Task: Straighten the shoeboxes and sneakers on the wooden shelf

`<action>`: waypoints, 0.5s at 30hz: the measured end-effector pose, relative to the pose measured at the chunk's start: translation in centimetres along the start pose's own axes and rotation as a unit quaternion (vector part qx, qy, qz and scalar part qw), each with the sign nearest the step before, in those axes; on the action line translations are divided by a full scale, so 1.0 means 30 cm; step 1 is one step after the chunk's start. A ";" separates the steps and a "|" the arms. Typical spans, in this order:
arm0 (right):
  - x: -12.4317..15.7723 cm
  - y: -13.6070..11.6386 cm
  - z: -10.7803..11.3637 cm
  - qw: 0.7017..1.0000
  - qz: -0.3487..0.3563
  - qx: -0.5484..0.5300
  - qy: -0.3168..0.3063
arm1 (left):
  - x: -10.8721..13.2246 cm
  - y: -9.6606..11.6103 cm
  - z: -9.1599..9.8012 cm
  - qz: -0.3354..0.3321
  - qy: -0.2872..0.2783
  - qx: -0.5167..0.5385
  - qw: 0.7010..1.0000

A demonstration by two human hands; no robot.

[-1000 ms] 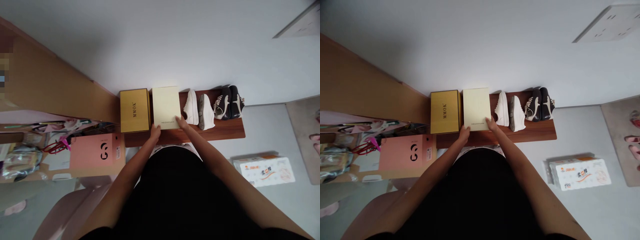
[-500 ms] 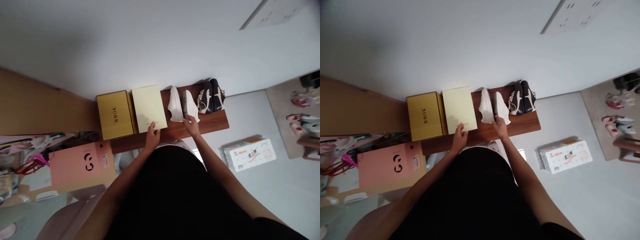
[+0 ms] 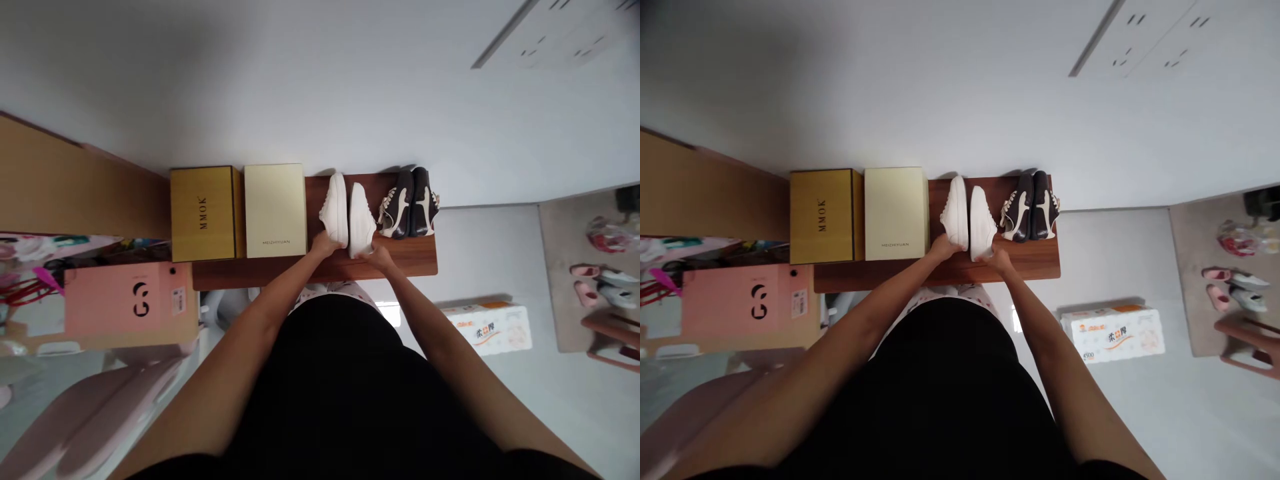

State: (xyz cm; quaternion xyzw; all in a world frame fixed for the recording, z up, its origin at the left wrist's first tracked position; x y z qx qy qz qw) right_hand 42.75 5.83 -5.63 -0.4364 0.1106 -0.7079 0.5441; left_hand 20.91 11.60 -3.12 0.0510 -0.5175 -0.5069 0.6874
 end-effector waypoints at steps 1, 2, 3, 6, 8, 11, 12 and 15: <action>-0.007 -0.009 0.005 1.000 0.019 -0.013 -0.014 | 0.003 0.003 0.002 -0.006 0.012 -0.012 1.000; -0.012 -0.020 0.013 0.999 0.040 -0.018 -0.025 | 0.006 0.008 0.007 -0.010 0.025 -0.025 0.999; -0.016 -0.034 0.024 0.998 0.060 -0.012 -0.032 | 0.009 0.015 0.014 -0.013 0.037 -0.041 0.998; -0.028 -0.092 0.066 0.991 0.109 0.067 -0.044 | 0.017 0.056 0.037 -0.039 0.044 -0.100 0.993; -0.038 -0.140 0.091 0.980 0.127 0.143 -0.054 | 0.021 0.088 0.050 -0.052 0.041 -0.130 0.989; -0.057 -0.218 0.111 0.958 0.148 0.236 -0.071 | 0.029 0.128 0.050 -0.067 0.044 -0.150 0.985; -0.064 -0.240 0.113 0.951 0.153 0.256 -0.077 | 0.031 0.139 0.043 -0.073 0.047 -0.151 0.985; -0.085 -0.291 0.108 0.940 0.160 0.288 -0.092 | 0.030 0.157 0.010 -0.083 0.061 -0.119 0.988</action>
Point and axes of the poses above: each hand's wrist, its own x-axis away from the middle knuckle, its own z-axis out of the back of the hand, y = z × x, the point moved 4 cm from there along -x, towards the middle knuckle, and after that the axes turned 5 degrees about z, right-handed, at the moved point
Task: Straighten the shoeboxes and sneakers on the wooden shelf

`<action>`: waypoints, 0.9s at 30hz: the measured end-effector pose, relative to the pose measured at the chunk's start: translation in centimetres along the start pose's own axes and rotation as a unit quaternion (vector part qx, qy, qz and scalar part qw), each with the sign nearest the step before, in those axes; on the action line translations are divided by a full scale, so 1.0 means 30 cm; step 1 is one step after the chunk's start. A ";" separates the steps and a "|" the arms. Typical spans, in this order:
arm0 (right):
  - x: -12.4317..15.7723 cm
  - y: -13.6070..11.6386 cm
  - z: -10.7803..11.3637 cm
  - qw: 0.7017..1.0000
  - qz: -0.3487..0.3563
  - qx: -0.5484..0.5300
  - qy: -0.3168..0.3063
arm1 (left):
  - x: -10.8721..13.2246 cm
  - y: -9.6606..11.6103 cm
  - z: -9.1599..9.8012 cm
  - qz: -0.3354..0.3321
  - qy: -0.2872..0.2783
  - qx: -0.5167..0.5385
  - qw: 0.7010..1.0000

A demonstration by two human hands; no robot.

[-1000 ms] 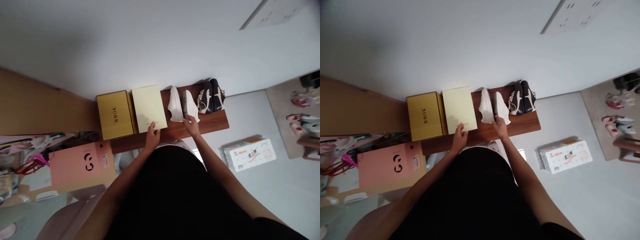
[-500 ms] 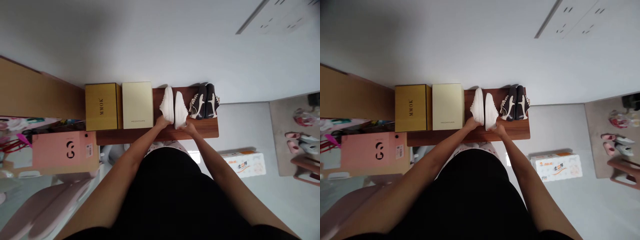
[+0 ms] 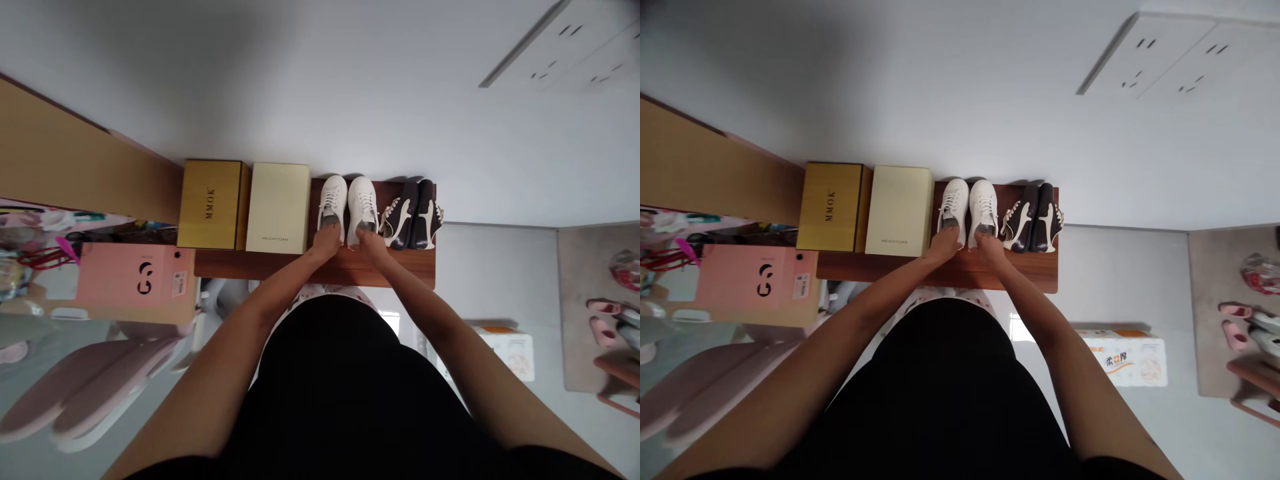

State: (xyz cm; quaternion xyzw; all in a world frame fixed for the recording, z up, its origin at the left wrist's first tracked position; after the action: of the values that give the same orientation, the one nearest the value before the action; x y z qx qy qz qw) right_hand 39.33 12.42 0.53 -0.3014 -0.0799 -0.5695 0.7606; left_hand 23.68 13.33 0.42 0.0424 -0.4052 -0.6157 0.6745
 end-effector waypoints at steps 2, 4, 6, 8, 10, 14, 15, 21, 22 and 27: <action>-0.017 -0.013 0.005 1.000 0.003 0.013 -0.008 | -0.004 0.004 -0.025 0.010 0.014 0.035 0.999; -0.031 -0.020 0.004 1.000 0.001 0.022 -0.014 | -0.011 0.000 -0.046 0.023 0.028 0.067 0.997; -0.041 -0.023 -0.002 0.999 -0.008 0.022 -0.021 | -0.018 -0.009 -0.056 0.036 0.046 0.109 0.992; -0.051 -0.024 -0.013 0.999 -0.016 0.021 -0.029 | -0.024 -0.019 -0.058 0.044 0.062 0.154 0.985; -0.061 -0.025 -0.027 0.999 -0.017 0.021 -0.035 | -0.031 -0.025 -0.059 0.050 0.065 0.169 0.982; -0.078 -0.033 -0.056 0.999 -0.012 0.007 -0.032 | -0.044 -0.022 -0.070 0.049 0.058 0.139 0.987; -0.081 -0.036 -0.062 0.999 -0.011 0.005 -0.029 | -0.046 -0.021 -0.074 0.047 0.058 0.137 0.988; -0.070 -0.052 -0.050 1.000 0.014 0.001 0.008 | -0.031 -0.015 -0.079 0.024 0.055 0.062 0.996; -0.056 -0.040 -0.035 0.999 0.023 -0.007 0.027 | -0.024 -0.009 -0.072 0.018 0.058 0.046 0.997; 0.112 0.206 0.064 0.970 -0.055 -0.080 0.221 | 0.004 0.100 -0.080 -0.067 0.043 -0.018 0.997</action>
State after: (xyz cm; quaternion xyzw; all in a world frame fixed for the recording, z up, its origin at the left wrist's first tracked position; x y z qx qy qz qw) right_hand 46.56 11.78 1.37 -0.2235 0.1195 -0.6678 0.6999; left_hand 27.49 12.88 0.53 0.0835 -0.3606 -0.6643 0.6494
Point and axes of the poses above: each hand's wrist, its own x-axis away from the middle knuckle, its own z-axis out of the back of the hand, y = z × x, the point moved 4 cm from there along -x, towards the middle knuckle, and after that the axes turned 5 degrees about z, right-handed, at the moved point
